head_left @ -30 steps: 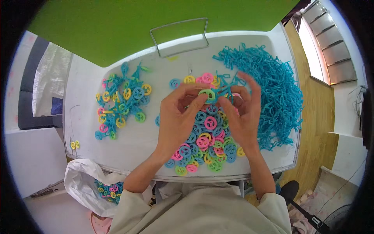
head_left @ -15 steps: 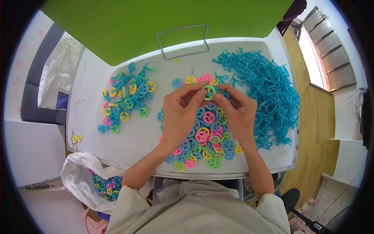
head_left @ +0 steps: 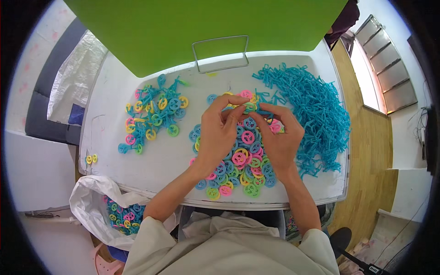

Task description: Assembling and sorting colorful smiley-face toy gears on a workspace.

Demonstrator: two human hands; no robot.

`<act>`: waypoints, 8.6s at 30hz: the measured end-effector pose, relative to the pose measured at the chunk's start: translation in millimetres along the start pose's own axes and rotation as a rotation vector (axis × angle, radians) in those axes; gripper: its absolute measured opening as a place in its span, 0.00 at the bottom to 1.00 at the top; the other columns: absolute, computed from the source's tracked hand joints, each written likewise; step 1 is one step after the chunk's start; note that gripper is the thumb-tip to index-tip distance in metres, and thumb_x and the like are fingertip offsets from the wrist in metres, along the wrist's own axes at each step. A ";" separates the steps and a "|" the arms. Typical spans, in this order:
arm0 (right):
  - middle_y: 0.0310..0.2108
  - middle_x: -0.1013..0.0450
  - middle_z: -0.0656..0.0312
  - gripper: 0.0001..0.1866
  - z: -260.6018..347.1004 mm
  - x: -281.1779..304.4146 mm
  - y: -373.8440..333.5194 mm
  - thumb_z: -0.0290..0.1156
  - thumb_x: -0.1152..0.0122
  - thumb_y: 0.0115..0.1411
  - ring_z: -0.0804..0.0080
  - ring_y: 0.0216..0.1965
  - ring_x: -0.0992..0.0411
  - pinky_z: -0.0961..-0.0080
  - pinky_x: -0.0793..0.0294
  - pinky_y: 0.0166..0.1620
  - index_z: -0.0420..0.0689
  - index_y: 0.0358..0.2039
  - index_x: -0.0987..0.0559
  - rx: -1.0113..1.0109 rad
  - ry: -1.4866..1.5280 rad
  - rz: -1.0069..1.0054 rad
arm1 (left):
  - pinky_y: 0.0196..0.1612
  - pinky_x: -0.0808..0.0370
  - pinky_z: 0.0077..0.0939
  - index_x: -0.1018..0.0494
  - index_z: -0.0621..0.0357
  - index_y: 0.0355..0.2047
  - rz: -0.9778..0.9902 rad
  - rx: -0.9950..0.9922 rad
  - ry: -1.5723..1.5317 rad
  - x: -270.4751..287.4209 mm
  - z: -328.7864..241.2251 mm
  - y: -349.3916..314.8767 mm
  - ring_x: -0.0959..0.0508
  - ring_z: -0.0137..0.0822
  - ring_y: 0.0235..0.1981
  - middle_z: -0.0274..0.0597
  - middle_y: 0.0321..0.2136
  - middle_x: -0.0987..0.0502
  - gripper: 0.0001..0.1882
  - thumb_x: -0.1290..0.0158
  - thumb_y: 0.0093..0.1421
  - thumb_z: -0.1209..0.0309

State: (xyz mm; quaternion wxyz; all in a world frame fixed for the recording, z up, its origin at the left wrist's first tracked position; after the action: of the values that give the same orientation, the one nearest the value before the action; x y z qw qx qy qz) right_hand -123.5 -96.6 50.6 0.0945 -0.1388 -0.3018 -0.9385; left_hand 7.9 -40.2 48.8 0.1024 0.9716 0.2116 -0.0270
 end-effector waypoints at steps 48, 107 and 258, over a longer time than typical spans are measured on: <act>0.38 0.27 0.61 0.17 -28.3 13.2 13.7 0.30 0.50 0.65 0.77 0.36 0.27 0.81 0.27 0.40 0.38 0.53 0.31 -0.629 0.943 0.023 | 0.37 0.25 0.29 0.23 0.60 0.36 -0.011 -0.146 0.369 17.9 -25.3 12.6 0.21 0.40 0.35 0.46 0.32 0.23 0.10 0.43 0.51 0.79; 0.25 0.23 0.65 0.06 -9.1 8.0 6.0 0.23 0.36 0.54 0.87 0.27 0.29 0.90 0.32 0.27 0.38 0.34 0.19 -0.425 0.335 0.205 | 0.36 0.21 0.21 0.28 0.69 0.41 0.011 0.098 -0.058 -2.4 2.6 2.2 0.20 0.32 0.34 0.45 0.35 0.22 0.09 0.51 0.62 0.78; 0.27 0.24 0.66 0.09 -15.7 4.3 3.7 0.20 0.33 0.51 0.86 0.28 0.29 0.90 0.31 0.30 0.36 0.35 0.19 -0.441 0.284 0.200 | 0.35 0.23 0.20 0.24 0.65 0.44 0.051 0.080 0.037 3.0 12.5 1.2 0.20 0.30 0.32 0.44 0.34 0.21 0.12 0.49 0.60 0.77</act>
State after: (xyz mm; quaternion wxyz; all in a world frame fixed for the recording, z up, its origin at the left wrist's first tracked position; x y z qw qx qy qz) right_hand -129.8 -109.3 41.7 0.1955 -0.0521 -0.0589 -0.9775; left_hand 11.0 -42.7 36.5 0.0600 0.9804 0.1873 -0.0148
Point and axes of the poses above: each hand's wrist, its own y-axis towards the middle knuckle, its own x-axis out of the back of the hand, z = x × y, the point moved 2 cm from there along y, towards the middle knuckle
